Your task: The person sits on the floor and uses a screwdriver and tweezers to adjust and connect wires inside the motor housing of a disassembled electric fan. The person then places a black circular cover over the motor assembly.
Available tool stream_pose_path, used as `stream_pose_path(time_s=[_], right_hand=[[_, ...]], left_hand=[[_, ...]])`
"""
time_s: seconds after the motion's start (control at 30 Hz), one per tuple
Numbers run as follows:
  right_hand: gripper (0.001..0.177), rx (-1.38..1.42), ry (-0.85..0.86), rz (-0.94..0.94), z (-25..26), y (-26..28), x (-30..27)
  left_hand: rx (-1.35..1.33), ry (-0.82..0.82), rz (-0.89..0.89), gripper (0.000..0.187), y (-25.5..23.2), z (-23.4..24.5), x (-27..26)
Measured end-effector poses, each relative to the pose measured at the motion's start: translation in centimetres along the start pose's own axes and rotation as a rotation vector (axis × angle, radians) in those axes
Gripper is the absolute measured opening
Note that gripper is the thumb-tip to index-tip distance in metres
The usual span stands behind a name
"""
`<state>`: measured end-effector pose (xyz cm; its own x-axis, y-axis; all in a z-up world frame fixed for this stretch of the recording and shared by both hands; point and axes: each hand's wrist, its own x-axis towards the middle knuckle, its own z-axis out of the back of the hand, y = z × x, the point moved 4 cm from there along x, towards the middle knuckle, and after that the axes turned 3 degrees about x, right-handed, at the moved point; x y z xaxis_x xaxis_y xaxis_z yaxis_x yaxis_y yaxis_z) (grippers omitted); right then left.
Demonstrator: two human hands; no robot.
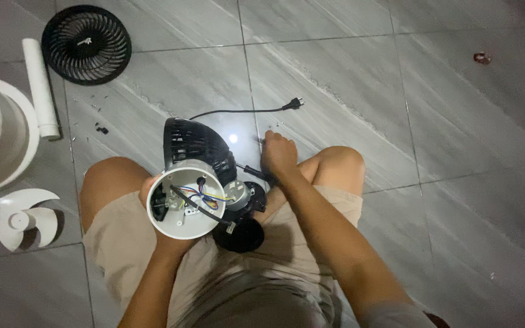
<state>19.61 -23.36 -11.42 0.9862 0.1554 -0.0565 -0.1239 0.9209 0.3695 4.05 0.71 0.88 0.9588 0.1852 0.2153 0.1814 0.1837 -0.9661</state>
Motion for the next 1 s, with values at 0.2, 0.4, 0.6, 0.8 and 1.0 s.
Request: stream_pose_path(time_s=[0.2,0.4,0.6,0.8,1.0], right_hand=[[0.015,-0.032,-0.082,0.139,6.8,-2.1,0.2],[0.004,-0.241,-0.111,0.314,8.1,-3.9,2.8],[0.007,-0.212,-0.122,0.411,6.2,-3.3,3.3],[0.008,-0.274,-0.069,0.422,4.7,-2.7,3.8],[0.007,-0.315,-0.045,0.441,4.2,-2.1,4.3]], left_hand=[[-0.002,-0.028,-0.004,0.11,0.6,0.8,-0.2],[0.085,-0.062,0.024,0.109,1.2,1.0,-0.3],[0.142,-0.099,0.029,0.105,2.1,1.4,-0.8],[0.054,-0.105,0.077,0.089,3.5,1.3,-0.8],[0.049,-0.101,0.061,0.09,4.2,1.2,-1.4]])
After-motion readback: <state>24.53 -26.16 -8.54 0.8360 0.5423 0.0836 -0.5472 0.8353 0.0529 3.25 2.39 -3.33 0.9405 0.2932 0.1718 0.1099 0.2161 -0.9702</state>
